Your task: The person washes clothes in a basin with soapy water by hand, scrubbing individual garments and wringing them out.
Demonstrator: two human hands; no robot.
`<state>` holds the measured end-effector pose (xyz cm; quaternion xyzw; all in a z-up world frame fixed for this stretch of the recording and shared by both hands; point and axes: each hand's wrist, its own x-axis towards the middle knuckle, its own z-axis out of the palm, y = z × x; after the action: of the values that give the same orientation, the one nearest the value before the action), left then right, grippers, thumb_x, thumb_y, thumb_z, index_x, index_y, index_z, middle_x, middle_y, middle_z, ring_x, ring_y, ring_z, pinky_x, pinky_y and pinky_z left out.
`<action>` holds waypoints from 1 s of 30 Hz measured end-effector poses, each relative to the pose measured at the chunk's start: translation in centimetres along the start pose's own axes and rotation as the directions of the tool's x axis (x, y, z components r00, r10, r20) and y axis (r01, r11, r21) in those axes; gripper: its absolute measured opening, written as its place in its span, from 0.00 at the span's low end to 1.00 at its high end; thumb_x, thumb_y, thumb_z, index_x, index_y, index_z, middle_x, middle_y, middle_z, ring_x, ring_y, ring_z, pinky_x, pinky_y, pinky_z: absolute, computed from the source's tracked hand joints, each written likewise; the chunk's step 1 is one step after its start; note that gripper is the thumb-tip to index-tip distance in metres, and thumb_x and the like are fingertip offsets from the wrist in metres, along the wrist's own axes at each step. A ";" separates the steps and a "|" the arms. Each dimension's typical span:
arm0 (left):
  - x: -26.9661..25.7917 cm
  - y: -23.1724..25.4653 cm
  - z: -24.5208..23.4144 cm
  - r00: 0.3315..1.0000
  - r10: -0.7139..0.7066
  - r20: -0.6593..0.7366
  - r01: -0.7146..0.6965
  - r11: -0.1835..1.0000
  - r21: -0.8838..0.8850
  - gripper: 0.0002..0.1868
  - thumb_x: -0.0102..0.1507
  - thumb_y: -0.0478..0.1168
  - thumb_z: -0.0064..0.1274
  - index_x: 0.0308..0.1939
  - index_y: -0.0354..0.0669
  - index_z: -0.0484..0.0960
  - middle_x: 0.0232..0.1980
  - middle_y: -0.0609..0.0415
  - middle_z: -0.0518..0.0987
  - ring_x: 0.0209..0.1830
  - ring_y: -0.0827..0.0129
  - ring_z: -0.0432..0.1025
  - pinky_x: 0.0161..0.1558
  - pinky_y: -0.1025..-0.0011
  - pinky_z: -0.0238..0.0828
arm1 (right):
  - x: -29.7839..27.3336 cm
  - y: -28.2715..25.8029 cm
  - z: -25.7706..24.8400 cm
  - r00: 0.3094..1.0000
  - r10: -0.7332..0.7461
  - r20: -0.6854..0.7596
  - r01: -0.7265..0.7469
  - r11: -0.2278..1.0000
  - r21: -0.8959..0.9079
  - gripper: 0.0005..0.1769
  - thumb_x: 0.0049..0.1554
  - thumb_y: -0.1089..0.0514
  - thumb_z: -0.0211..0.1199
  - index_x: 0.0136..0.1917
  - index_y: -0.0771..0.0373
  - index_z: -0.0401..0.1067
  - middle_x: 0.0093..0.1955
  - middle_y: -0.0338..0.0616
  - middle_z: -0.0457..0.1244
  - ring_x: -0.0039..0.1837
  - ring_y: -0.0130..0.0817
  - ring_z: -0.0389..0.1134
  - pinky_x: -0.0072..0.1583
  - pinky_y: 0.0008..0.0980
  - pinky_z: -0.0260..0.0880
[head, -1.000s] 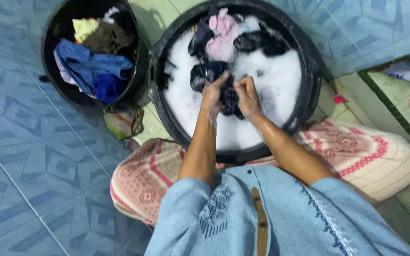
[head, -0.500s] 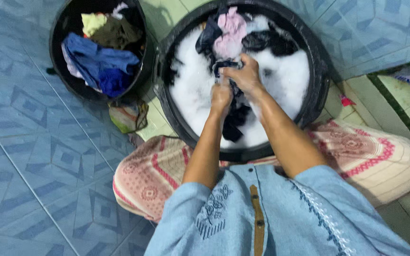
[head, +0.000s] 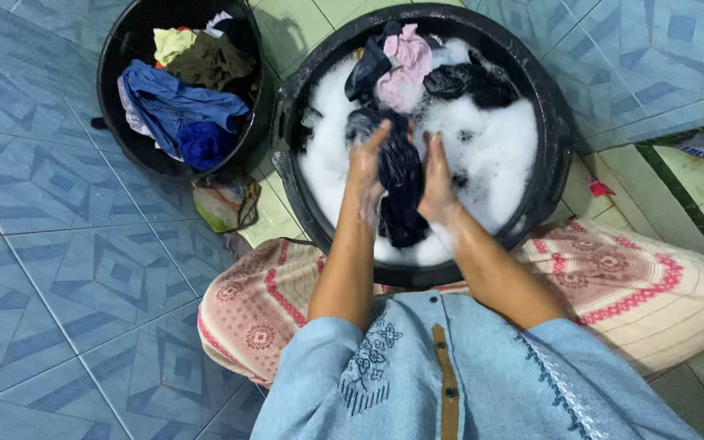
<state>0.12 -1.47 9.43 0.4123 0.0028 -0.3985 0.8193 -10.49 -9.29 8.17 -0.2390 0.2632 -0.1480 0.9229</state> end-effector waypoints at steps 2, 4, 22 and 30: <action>-1.4 -0.6 0.5 0.982 -0.182 0.054 0.185 0.981 -0.051 0.24 0.70 0.56 0.51 0.46 0.34 0.81 0.35 0.47 0.82 0.27 0.64 0.76 0.30 0.67 0.77 | 2.0 -1.9 -1.8 0.952 0.306 -0.016 -0.304 0.949 0.079 0.52 0.56 0.18 0.62 0.69 0.66 0.70 0.58 0.51 0.60 0.57 0.45 0.64 0.60 0.48 0.68; -2.3 -2.7 0.6 0.965 -0.261 -0.022 0.260 0.965 -0.025 0.29 0.72 0.61 0.42 0.45 0.36 0.81 0.32 0.49 0.81 0.23 0.65 0.75 0.25 0.68 0.74 | 5.2 -3.9 -2.0 0.953 0.272 -0.134 -0.257 0.959 0.115 0.46 0.49 0.25 0.65 0.64 0.64 0.65 0.60 0.58 0.62 0.60 0.51 0.69 0.61 0.52 0.73; 1.7 -1.1 -1.7 0.991 -0.124 -0.051 0.105 0.954 -0.280 0.16 0.68 0.43 0.56 0.53 0.34 0.81 0.47 0.46 0.83 0.42 0.57 0.79 0.48 0.59 0.79 | -2.1 -2.1 3.1 0.784 -0.516 0.346 0.606 0.515 -0.606 0.29 0.60 0.46 0.65 0.67 0.60 0.60 0.52 0.42 0.63 0.54 0.35 0.63 0.56 0.35 0.67; -1.2 -2.5 0.9 0.875 -0.352 -0.333 0.429 0.882 0.193 0.21 0.71 0.59 0.47 0.54 0.48 0.80 0.49 0.57 0.82 0.46 0.68 0.75 0.49 0.69 0.70 | 3.6 -8.8 3.0 0.986 0.157 0.049 -0.153 0.985 -0.076 0.36 0.46 0.38 0.72 0.60 0.63 0.72 0.52 0.52 0.70 0.50 0.42 0.73 0.54 0.41 0.77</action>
<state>-2.58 -2.16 8.74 0.5607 0.1536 -0.4894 0.6500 -7.14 -17.07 13.46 -0.2550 0.2607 -0.0595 0.9292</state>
